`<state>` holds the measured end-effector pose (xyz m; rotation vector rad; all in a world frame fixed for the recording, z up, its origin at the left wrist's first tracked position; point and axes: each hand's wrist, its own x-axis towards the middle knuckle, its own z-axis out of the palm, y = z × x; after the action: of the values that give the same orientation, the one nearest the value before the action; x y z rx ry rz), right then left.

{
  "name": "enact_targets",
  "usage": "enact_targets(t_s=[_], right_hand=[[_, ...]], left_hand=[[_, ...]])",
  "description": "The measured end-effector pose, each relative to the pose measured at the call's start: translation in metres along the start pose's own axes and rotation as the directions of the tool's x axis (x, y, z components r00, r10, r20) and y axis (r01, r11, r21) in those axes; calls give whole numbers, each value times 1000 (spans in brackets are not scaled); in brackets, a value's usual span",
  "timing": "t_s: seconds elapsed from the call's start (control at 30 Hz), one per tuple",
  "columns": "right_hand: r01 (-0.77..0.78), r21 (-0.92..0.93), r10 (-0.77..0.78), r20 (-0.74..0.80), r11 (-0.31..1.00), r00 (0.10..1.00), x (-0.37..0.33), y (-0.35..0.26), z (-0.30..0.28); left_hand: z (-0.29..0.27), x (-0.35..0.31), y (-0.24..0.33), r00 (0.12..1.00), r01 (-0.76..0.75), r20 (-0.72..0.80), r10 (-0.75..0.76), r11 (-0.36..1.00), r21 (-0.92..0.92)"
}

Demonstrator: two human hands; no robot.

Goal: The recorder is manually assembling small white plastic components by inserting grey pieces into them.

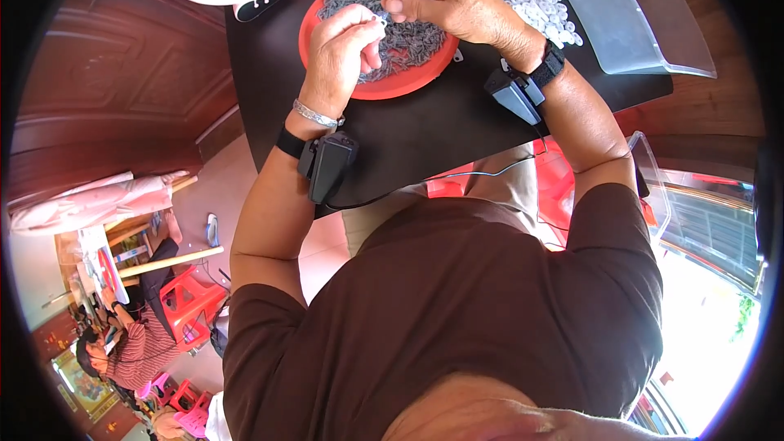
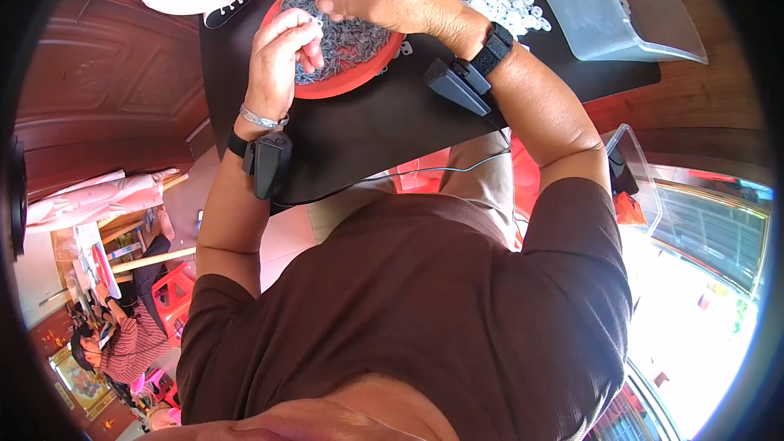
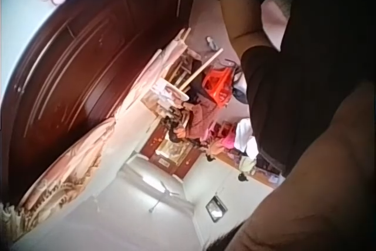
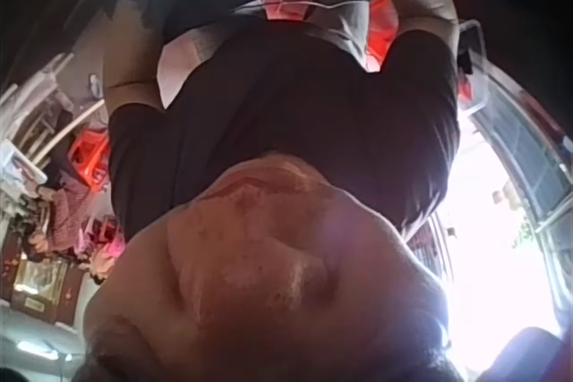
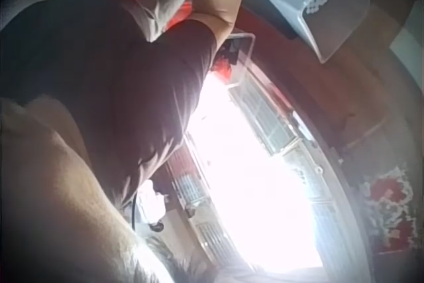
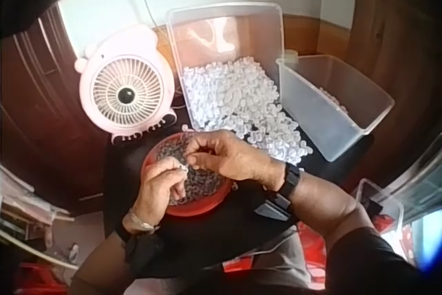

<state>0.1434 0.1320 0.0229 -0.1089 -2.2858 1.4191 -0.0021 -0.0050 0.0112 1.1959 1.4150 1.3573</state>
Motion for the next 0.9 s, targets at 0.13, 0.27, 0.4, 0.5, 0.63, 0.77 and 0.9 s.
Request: enact_targets(t_s=[0.13,0.27,0.4,0.5,0.63,0.77,0.9], right_hand=[[-81,73,81,-1,994,997,0,1,2],[-88,-97,90,19,991,996,0,1,2],[-72,-31,73,25,997,997,-1,3,4],[-72,-12,72,21,997,997,-1,5,5],[-75,-28,75,23,997,997,-2,0,7],[-49,-159,48,-6,986,999,-2,-2,7],[-70,-342,89,39,937,995,-4,3,-5]], left_hand=[[1,1,-3,999,-8,-41,5,998,-57],[1,0,0,1000,-1,-11,1,1000,-9],[0,0,-1,1000,-9,-20,9,1000,-4],[0,0,-1,999,-26,-24,26,1000,3],[0,0,0,999,-36,-28,36,999,5],[-1,1,-1,999,-37,-33,37,999,5],[0,2,-2,998,-47,-33,48,999,11]])
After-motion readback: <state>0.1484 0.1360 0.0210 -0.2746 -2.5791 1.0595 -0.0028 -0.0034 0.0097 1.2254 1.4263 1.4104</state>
